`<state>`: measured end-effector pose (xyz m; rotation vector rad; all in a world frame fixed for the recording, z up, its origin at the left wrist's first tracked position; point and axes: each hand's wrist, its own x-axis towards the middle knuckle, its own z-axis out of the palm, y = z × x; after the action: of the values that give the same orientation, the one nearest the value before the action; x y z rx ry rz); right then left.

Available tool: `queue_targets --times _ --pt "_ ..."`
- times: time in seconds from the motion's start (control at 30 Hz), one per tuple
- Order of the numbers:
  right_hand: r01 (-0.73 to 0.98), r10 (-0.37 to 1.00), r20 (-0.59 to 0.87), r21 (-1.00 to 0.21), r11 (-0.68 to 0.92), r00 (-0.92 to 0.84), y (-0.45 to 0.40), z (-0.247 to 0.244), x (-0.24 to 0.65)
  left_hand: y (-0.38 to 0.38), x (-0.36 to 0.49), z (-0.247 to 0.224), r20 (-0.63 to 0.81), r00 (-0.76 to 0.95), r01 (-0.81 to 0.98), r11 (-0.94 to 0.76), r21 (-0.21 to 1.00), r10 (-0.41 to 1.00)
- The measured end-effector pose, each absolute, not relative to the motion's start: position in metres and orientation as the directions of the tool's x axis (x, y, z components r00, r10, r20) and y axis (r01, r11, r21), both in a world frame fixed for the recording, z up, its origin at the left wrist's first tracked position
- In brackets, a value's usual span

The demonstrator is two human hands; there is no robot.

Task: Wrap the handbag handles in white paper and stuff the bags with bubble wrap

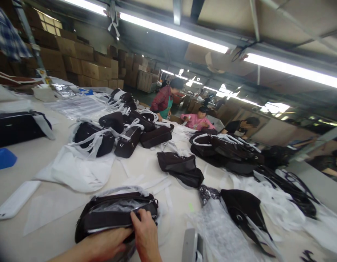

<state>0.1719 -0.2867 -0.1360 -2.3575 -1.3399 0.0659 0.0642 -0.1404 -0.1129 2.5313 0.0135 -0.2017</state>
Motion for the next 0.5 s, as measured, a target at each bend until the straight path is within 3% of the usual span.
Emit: queue_targets --times 0.07,0.17,0.23,0.3,0.37,0.5 --pt "0.824 0.86 0.163 -0.418 -0.384 0.484 -0.288 -0.14 0.165 -0.107 0.035 -0.114 -0.23 0.973 0.097 -0.866 0.49 -0.021" --pt "0.736 0.839 0.243 -0.632 -0.244 0.487 -0.303 -0.148 0.165 -0.068 0.0 -0.108 -0.147 0.986 0.139 -0.876 0.461 0.079" --pt "0.592 0.702 0.259 -0.755 -0.281 0.664 -0.318 -0.157 0.174 -0.061 -0.011 -0.09 -0.169 0.981 0.169 -0.858 0.486 0.097" --pt "0.408 0.484 0.182 -0.814 -0.414 0.856 -0.331 -0.168 0.188 -0.069 -0.011 -0.059 -0.246 0.966 0.206 -0.825 0.526 0.085" --pt "0.269 0.361 0.077 -0.811 -0.52 0.929 -0.339 -0.18 0.204 -0.084 -0.004 -0.021 -0.3 0.954 0.206 -0.765 0.61 0.018" --pt "0.24 0.425 -0.016 -0.805 -0.542 0.905 -0.339 -0.194 0.221 -0.107 0.015 0.021 -0.342 0.9 0.185 -0.471 0.863 -0.272"
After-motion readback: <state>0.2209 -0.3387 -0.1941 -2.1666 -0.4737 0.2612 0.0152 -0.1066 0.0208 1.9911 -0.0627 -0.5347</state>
